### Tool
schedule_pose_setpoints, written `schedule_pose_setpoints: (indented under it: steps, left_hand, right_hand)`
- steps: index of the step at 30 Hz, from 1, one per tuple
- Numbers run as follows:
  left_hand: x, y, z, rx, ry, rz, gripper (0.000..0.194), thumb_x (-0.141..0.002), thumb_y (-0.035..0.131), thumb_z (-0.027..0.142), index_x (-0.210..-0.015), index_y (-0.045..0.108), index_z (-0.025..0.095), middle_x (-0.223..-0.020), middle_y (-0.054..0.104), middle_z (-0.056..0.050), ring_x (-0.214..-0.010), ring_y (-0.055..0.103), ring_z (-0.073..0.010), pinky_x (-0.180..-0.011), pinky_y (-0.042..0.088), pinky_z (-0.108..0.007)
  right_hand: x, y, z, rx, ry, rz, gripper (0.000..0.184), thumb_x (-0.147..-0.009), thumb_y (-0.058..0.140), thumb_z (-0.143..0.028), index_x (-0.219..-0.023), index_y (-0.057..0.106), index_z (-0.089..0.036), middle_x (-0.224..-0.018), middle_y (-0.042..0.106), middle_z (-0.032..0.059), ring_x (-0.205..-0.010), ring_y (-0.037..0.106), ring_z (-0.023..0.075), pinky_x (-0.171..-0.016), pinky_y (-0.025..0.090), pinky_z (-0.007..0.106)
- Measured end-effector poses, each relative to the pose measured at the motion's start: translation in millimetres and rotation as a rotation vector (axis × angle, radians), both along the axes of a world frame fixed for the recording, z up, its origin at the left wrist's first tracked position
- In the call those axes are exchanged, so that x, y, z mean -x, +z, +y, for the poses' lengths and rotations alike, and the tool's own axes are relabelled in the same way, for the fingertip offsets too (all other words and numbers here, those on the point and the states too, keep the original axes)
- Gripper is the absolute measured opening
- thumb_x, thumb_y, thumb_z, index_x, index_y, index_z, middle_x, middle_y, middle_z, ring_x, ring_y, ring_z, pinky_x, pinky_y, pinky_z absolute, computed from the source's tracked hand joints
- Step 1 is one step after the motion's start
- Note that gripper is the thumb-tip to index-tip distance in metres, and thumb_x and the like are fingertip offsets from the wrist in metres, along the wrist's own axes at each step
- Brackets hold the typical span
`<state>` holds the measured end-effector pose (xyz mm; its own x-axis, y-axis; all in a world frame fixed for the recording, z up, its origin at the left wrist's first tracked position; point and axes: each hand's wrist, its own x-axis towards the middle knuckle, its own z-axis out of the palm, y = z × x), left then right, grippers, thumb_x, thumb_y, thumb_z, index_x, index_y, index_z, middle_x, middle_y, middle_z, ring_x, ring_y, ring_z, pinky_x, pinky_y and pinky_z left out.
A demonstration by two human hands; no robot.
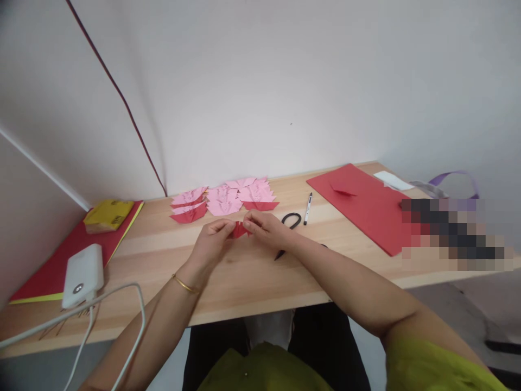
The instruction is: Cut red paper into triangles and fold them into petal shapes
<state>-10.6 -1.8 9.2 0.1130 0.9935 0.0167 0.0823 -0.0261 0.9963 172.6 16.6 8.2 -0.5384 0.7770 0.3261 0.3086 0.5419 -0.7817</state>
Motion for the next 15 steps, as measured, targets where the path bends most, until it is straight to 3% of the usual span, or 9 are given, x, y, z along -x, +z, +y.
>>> schedule_pose_setpoints:
  steps: [7,15]
  left_hand:
    - [0.0,-4.9,1.7,0.077,-0.023,-0.158,0.025,-0.07,0.069,0.037,-0.081,0.069,0.015,-0.078,0.066,-0.003,-0.07,0.055,-0.0117,-0.069,0.042,-0.024]
    - [2.2,-4.5,0.6,0.067,-0.113,0.034,0.022,-0.069,0.068,0.035,-0.068,0.063,0.014,-0.06,0.057,0.001,-0.055,0.046,-0.0085,-0.054,0.034,-0.022]
  right_hand:
    - [0.3,-4.6,1.7,-0.061,-0.008,-0.045,0.02,-0.089,0.044,-0.03,-0.08,0.056,-0.016,-0.069,0.054,0.0005,-0.062,0.047,0.0113,-0.058,0.036,0.023]
    - [1.8,-7.1,-2.4,-0.02,0.091,-0.11,0.016,-0.087,0.046,-0.025,-0.08,0.057,-0.015,-0.066,0.053,-0.0008,-0.059,0.046,0.0103,-0.056,0.034,0.022]
